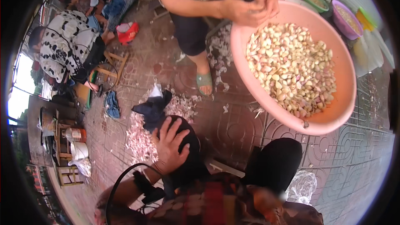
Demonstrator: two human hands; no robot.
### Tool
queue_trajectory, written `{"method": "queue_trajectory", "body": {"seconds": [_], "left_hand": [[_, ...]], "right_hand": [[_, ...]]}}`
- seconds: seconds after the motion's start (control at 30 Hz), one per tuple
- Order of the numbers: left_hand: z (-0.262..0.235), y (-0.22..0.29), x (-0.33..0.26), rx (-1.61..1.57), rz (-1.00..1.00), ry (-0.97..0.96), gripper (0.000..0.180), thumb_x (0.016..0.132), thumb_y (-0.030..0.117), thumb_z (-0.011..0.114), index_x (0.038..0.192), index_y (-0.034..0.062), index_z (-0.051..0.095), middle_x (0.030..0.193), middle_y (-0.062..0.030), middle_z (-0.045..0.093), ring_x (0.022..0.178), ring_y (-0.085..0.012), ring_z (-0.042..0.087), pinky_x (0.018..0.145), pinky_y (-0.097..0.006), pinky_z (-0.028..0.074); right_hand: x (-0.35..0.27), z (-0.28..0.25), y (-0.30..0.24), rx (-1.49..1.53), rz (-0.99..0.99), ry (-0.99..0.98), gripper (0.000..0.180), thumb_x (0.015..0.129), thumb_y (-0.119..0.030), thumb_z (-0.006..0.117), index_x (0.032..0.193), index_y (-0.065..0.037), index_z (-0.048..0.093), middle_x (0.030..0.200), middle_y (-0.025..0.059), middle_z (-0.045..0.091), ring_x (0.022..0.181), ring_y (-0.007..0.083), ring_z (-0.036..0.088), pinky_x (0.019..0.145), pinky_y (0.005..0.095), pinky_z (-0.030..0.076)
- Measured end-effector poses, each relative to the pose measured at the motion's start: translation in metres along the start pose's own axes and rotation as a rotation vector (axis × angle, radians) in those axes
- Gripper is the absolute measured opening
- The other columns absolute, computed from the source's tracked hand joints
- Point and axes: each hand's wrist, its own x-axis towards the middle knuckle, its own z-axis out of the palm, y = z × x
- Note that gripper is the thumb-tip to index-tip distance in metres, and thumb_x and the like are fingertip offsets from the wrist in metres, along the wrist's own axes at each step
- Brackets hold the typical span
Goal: The recorder sits on a stool and uses a small knife to peel cloves of garlic into a pink bowl.
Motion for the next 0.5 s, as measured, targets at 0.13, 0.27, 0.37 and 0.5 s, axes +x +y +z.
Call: {"method": "queue_trajectory", "body": {"seconds": [0.13,0.27,0.37,0.5], "left_hand": [[0.001,0.004,-0.014,-0.073,0.068,0.102,0.036,0.064,0.018,0.064,0.099,0.0148,0.056,0.128,-0.007,0.039,0.124,-0.0294,0.027,0.091,-0.058,0.018],[0.008,0.006,-0.02,-0.099,0.047,0.17,0.033,0.064,0.017,0.064,0.096,0.0138,0.058,0.125,-0.0062,0.041,0.125,-0.0294,0.025,0.093,-0.059,0.016],[0.012,0.01,-0.02,-0.135,0.067,0.237,0.029,0.062,0.016,0.065,0.091,0.0144,0.06,0.122,-0.0047,0.044,0.123,-0.0285,0.028,0.094,-0.058,0.015],[0.009,0.019,-0.011,-0.289,0.014,0.275,0.024,0.062,0.018,0.066,0.086,0.016,0.061,0.112,-0.0021,0.052,0.121,-0.0242,0.032,0.093,-0.06,0.014]], "right_hand": [[-0.009,-0.021,0.01,0.008,-0.028,0.021,0.017,0.08,-0.011,0.051,0.09,0.001,0.059,0.075,0.0141,0.061,0.065,0.023,0.062,0.052,0.0317,0.05],[-0.033,-0.054,0.008,0.121,-0.106,-0.05,0.016,0.08,-0.01,0.051,0.09,0.001,0.059,0.075,0.0136,0.061,0.064,0.0226,0.062,0.051,0.031,0.05],[-0.071,-0.11,-0.011,0.284,-0.16,-0.105,0.015,0.08,-0.009,0.051,0.09,0.001,0.059,0.075,0.0132,0.061,0.064,0.0223,0.062,0.051,0.0306,0.05],[-0.117,-0.226,-0.043,0.564,-0.308,-0.11,0.015,0.08,-0.008,0.051,0.089,0.001,0.059,0.075,0.0128,0.061,0.063,0.0219,0.062,0.05,0.0299,0.05]]}}
